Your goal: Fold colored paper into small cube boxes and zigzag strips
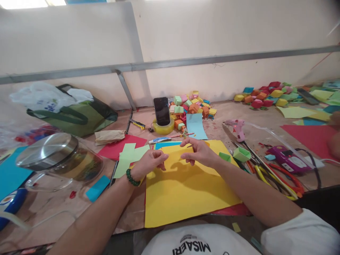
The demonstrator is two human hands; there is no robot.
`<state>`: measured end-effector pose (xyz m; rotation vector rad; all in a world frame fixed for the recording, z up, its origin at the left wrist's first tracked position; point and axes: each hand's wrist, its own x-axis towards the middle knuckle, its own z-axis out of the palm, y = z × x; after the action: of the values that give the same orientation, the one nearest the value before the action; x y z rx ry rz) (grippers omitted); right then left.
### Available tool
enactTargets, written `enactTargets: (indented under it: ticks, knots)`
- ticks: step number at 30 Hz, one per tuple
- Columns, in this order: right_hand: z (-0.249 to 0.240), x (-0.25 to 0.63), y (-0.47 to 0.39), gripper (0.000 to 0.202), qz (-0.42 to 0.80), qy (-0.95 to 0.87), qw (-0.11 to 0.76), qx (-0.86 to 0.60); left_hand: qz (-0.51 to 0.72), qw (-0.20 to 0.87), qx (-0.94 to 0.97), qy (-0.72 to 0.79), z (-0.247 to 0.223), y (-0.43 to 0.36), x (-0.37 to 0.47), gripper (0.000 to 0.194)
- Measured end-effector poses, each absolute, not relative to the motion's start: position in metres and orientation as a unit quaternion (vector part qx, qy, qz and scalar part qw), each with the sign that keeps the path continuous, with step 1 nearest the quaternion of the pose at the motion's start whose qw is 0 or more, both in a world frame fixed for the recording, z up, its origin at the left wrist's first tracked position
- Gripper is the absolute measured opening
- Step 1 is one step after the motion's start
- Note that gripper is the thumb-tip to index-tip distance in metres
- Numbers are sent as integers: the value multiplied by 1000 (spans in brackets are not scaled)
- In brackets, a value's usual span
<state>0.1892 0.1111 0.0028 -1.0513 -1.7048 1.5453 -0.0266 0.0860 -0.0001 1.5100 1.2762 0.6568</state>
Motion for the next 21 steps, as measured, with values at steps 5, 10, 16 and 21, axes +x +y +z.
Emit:
enactTargets:
  ticks: [5,10,16,21]
  knots:
    - [-11,177,104,39,574,-668,303,-365,282,519,665,458,-2,79,-18,48]
    - [-24,180,108,36,539,-700,305,-356,284,468,687,479,1,72,-12,50]
    - [-12,197,120,30,559,-645,344,-390,314,504,629,502,1,78,-19,52]
    - [-6,190,115,35,565,-617,365,-408,332,552,575,504,-5,79,-19,50]
